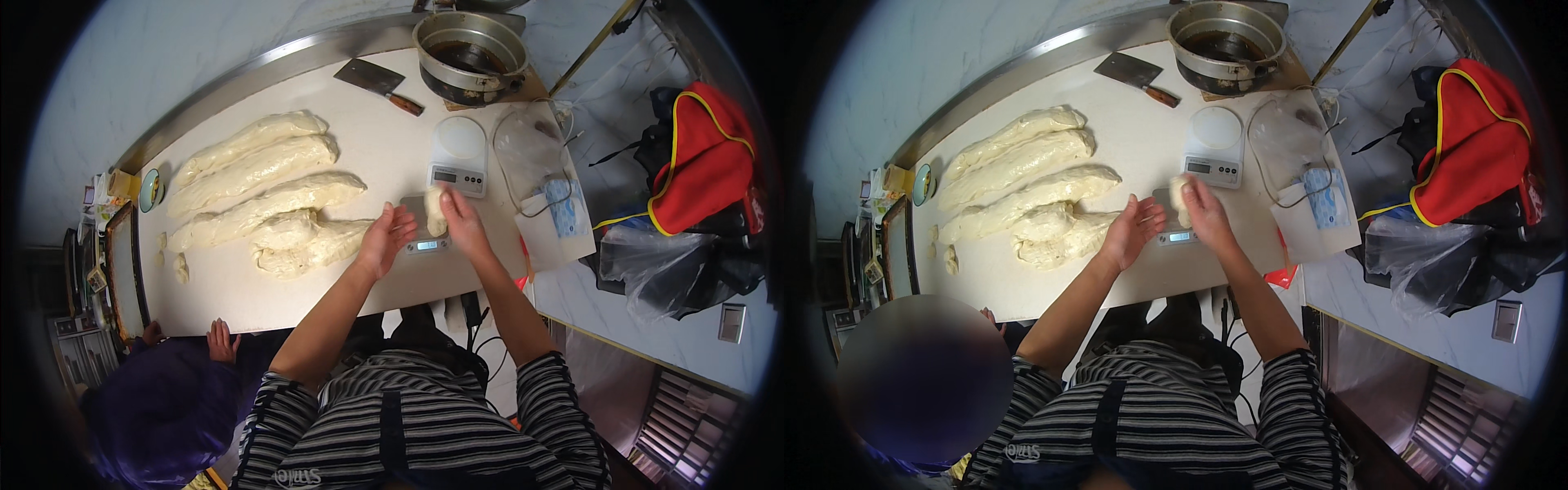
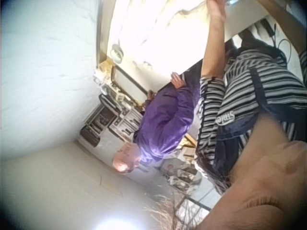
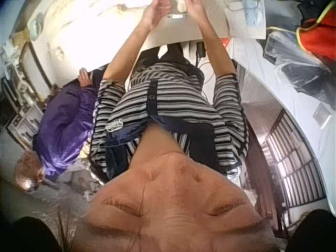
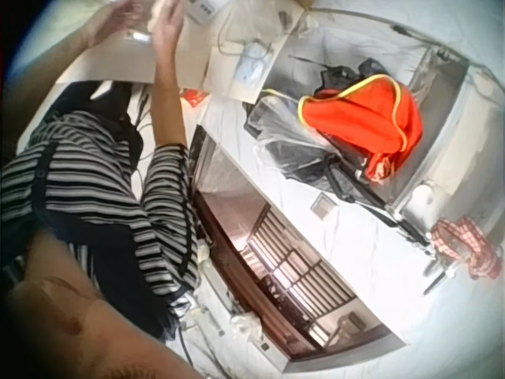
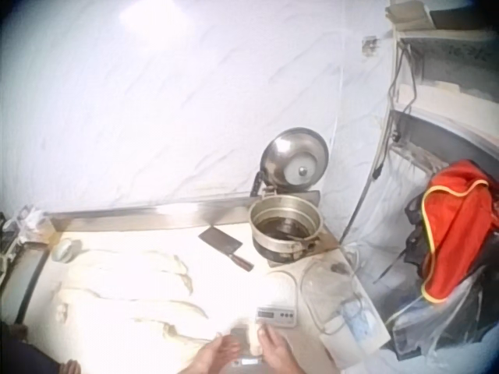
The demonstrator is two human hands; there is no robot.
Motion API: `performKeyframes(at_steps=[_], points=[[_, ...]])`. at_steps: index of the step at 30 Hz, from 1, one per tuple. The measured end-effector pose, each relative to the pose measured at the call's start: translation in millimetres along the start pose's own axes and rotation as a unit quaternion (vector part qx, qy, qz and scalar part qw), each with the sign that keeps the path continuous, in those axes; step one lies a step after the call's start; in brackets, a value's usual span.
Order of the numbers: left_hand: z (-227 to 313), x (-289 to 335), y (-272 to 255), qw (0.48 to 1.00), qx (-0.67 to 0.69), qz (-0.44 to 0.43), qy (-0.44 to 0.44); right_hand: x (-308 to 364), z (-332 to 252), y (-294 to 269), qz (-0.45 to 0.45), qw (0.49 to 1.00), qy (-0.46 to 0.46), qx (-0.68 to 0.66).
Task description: The person brushes egg wash onto long strips of dough, then portions the dough into small pieces and weighs each piece on a digital scale. The person shapes the weighed pieces into small balls and places them on the table.
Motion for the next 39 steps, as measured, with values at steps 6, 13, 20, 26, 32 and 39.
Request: performKeyframes(at_steps=[6,13,20,26,32,39], points=[[-7,18,-9,0.996,0.067,-0.047,-0.040,-3,-16,-8,0.050,0.993,-0.011,0.106],[-31,59,-79,0.993,0.088,0.064,-0.044,0,20,-13,0.077,0.922,-0.040,0.378],[-43,91,-101,0.981,0.191,0.034,-0.016,9,24,10,0.001,0.886,-0.135,0.443],[-48,96,-110,0.982,0.186,-0.030,0.013,15,43,11,-0.023,0.876,-0.147,0.458],[-33,104,-102,0.984,0.141,-0.105,0.022,2,41,11,-0.001,0.937,-0.129,0.325],[1,116,-112,0.950,0.268,-0.127,0.100,45,-33,121,-0.252,0.966,0.009,0.055]])
Point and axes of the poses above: each hand's wrist, its own x-axis away from the middle knuckle, its own y-axis out of the palm, z = x × y, the point moved 4 cm from there along -x, towards the middle knuckle, and after that the axes turned 2 degrees about -y, right-handed, at the moved point
